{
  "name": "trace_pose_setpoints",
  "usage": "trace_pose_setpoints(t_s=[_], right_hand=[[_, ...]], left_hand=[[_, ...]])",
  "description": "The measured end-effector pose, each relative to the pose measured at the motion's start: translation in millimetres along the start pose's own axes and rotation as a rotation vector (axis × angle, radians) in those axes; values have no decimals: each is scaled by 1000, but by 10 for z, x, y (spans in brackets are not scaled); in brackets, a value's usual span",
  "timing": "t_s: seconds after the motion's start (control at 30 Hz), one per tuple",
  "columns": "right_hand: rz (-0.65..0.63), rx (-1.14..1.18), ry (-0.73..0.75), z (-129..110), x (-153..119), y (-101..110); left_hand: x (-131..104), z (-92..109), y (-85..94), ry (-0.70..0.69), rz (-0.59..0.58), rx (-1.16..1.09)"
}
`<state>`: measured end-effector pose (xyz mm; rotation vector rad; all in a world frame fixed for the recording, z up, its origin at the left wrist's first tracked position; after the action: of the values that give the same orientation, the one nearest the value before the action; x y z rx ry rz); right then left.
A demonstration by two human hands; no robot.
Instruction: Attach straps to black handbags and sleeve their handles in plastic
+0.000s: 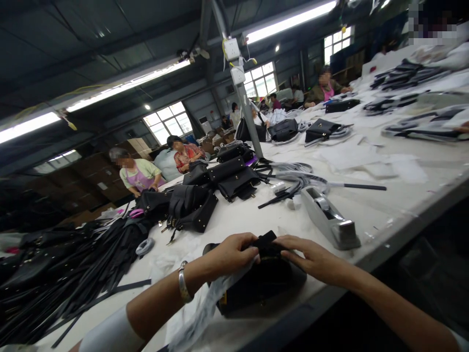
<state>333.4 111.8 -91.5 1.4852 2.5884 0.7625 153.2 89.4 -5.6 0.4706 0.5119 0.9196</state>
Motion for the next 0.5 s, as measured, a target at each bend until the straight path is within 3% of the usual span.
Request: trace_pose_setpoints(t_s=[0.27, 0.5], right_hand=[[-205, -83, 42, -142, 33, -14], [0, -34, 99, -69, -99, -138]], left_hand=[[-36, -29, 20, 68, 76, 11], [-82, 50, -58, 98, 31, -18]])
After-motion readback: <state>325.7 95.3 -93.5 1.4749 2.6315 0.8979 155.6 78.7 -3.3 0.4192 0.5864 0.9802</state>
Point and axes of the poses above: each hand's wrist, its own x-axis towards the middle knuckle, its own y-axis out of the back of the hand, z = x × y, the point moved 5 cm from there along x, towards the middle knuckle, and after that the axes turned 10 degrees about -y, right-handed, at the moved point
